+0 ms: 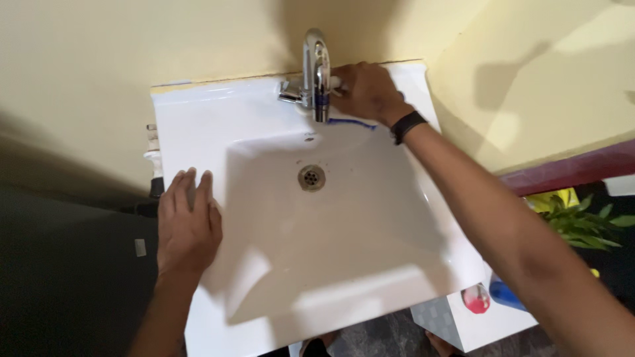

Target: The person cleans a white bathroom sink by first turning on the tap to wet a blue and white scrubbing brush. They then spray a cleaning solution from a blue bottle onto the sink surface and scrub the basin, faucet, and surrounding areas thoroughly. The person repeatedly rinses the brush under running water and continues scrubbing until the sink appears clean.

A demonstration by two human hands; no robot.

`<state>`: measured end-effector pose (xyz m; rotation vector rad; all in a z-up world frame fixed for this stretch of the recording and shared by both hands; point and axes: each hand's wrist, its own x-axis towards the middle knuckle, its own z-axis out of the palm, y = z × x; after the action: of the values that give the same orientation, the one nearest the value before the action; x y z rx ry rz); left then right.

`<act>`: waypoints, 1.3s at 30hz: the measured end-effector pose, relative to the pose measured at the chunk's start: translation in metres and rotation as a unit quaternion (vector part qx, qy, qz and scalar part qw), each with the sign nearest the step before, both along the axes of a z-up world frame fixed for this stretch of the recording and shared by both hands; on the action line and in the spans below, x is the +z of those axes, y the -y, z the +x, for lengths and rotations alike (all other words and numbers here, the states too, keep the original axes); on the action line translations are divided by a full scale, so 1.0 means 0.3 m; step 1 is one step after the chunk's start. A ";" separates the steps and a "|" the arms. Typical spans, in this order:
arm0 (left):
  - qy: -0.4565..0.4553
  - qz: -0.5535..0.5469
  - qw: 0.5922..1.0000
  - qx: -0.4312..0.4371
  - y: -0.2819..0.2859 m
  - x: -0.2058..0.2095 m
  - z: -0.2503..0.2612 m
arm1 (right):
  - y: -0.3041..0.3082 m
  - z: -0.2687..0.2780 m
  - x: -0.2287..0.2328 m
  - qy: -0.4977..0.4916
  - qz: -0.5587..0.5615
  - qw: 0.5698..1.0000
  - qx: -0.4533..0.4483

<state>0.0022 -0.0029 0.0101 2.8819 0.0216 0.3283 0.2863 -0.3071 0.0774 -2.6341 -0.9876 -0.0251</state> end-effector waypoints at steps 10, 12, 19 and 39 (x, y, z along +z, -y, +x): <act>-0.041 -0.016 0.999 0.025 0.012 -0.020 0.001 | 0.449 0.057 0.084 -0.054 -0.070 0.970 -0.224; -0.037 -0.019 0.999 0.027 0.018 -0.015 -0.005 | 0.346 0.067 0.056 -0.023 -0.094 0.974 -0.206; -0.027 0.064 0.998 0.003 0.004 -0.031 0.014 | -0.004 0.037 -0.035 0.029 -0.073 0.995 -0.064; -0.024 -0.003 1.000 0.015 0.011 -0.004 0.008 | 0.047 -0.023 -0.063 -0.105 -0.014 0.974 -0.201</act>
<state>0.0047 -0.0063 0.0088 2.8853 0.0743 0.2652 0.2793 -0.3212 0.0586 -2.7461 -0.3796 0.1712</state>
